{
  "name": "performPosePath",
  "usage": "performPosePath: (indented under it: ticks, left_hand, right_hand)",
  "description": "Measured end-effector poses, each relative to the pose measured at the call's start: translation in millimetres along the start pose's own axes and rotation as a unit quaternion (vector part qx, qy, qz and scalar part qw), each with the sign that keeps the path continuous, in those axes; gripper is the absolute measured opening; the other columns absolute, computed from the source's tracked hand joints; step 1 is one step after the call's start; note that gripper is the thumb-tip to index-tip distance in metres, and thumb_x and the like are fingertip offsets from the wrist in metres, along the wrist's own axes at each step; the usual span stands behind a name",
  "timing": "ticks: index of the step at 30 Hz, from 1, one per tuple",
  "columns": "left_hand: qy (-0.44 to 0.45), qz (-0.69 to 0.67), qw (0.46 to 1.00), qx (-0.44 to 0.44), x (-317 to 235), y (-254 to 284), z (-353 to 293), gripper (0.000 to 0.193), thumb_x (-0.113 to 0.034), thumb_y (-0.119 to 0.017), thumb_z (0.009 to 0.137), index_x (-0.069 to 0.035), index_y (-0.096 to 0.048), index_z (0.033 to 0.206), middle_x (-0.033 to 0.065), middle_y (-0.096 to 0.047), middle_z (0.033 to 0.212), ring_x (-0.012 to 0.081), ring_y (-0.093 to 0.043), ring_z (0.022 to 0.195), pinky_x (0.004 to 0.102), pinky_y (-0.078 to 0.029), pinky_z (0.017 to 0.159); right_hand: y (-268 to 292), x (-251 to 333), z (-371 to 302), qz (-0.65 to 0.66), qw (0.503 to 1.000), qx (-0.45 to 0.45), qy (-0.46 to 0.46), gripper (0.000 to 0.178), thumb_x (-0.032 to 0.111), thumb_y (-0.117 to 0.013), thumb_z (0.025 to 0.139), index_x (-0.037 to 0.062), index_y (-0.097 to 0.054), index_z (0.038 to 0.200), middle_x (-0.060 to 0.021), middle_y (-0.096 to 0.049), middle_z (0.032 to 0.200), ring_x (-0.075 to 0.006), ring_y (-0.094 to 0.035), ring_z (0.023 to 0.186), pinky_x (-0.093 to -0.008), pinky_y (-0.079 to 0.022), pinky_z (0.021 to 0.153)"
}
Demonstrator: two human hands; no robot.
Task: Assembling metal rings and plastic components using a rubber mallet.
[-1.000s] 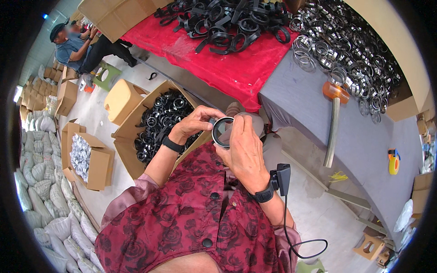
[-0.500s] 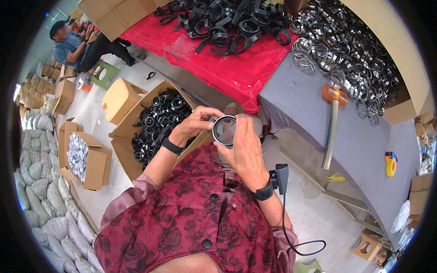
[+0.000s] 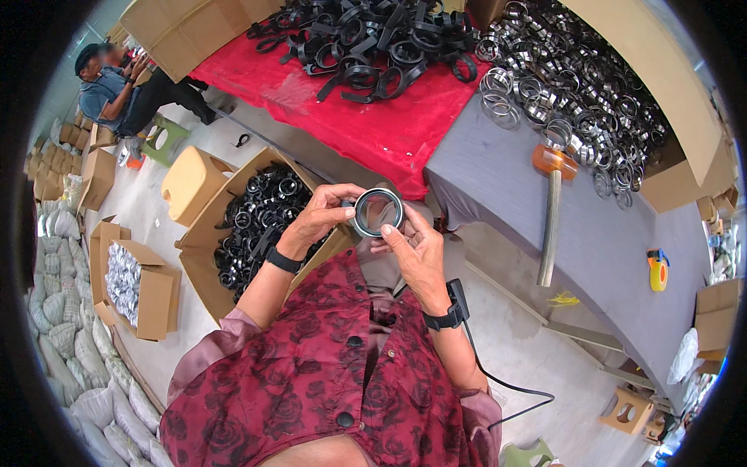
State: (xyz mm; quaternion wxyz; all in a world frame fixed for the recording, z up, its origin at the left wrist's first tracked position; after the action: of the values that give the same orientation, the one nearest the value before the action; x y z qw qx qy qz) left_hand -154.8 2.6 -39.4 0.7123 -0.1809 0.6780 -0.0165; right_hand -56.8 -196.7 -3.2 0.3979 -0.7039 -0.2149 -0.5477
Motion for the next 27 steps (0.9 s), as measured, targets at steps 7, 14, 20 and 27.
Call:
performPosePath:
  ticks: [7, 14, 20, 27]
  left_hand:
    - [-0.020, 0.018, 0.999, -0.025, 13.7, 0.0, 4.8, 0.047, -0.020, -0.077, 0.079, 0.005, -0.069, 0.118, 0.0104, -0.072, 0.108, 0.0166, -0.065, 0.103, 0.0310, -0.047, 0.095]
    - [-0.021, -0.065, 0.985, -0.160, 27.0, -13.9, 19.8, 0.031, -0.013, -0.070, 0.096, 0.000, -0.061, 0.123, 0.0048, -0.068, 0.105, 0.0089, -0.061, 0.099, 0.0217, -0.045, 0.084]
    - [-0.139, 0.005, 0.965, -0.221, 69.2, -5.8, 77.4, 0.028, -0.012, -0.067, 0.098, -0.006, -0.047, 0.117, -0.0014, -0.053, 0.093, 0.0069, -0.049, 0.082, 0.0242, -0.041, 0.073]
    - [-0.123, 0.072, 0.955, -0.262, 75.4, -23.0, 87.6, 0.025, -0.008, -0.067, 0.096, -0.005, -0.048, 0.111, 0.0012, -0.052, 0.093, 0.0073, -0.051, 0.083, 0.0247, -0.042, 0.073]
  right_hand:
    - [17.7, -10.0, 11.4, -0.009, 1.000, 0.029, 0.008, 0.050, 0.011, -0.064, 0.099, -0.0054, -0.050, 0.144, -0.0155, -0.067, 0.118, -0.0203, -0.071, 0.089, -0.0340, -0.064, 0.074]
    - [52.7, 20.7, 19.6, -0.394, 0.906, -0.075, 0.136, 0.067, 0.016, -0.071, 0.094, -0.0085, -0.042, 0.149, -0.0241, -0.061, 0.134, -0.0300, -0.065, 0.114, -0.0399, -0.056, 0.092]
    - [198.4, 48.7, 12.9, -0.715, 0.597, -0.299, 0.206, 0.068, 0.016, -0.074, 0.089, -0.0057, -0.044, 0.146, -0.0283, -0.057, 0.131, -0.0417, -0.055, 0.122, -0.0476, -0.045, 0.102]
    - [249.9, 61.1, 11.0, -0.773, 0.576, -0.253, 0.079, 0.063, 0.008, -0.072, 0.086, -0.0049, -0.046, 0.141, -0.0194, -0.063, 0.105, -0.0343, -0.064, 0.090, -0.0421, -0.055, 0.077]
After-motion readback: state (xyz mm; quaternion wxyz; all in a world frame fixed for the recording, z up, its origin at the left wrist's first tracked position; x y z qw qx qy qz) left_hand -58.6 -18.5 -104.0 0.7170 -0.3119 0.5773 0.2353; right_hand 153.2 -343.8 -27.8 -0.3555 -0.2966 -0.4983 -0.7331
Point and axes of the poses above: each hand's wrist, its own z-axis towards the middle knuckle, its own y-axis out of the back of the hand, x = y × z, the point moved 1 cm from there along z, towards the middle knuckle
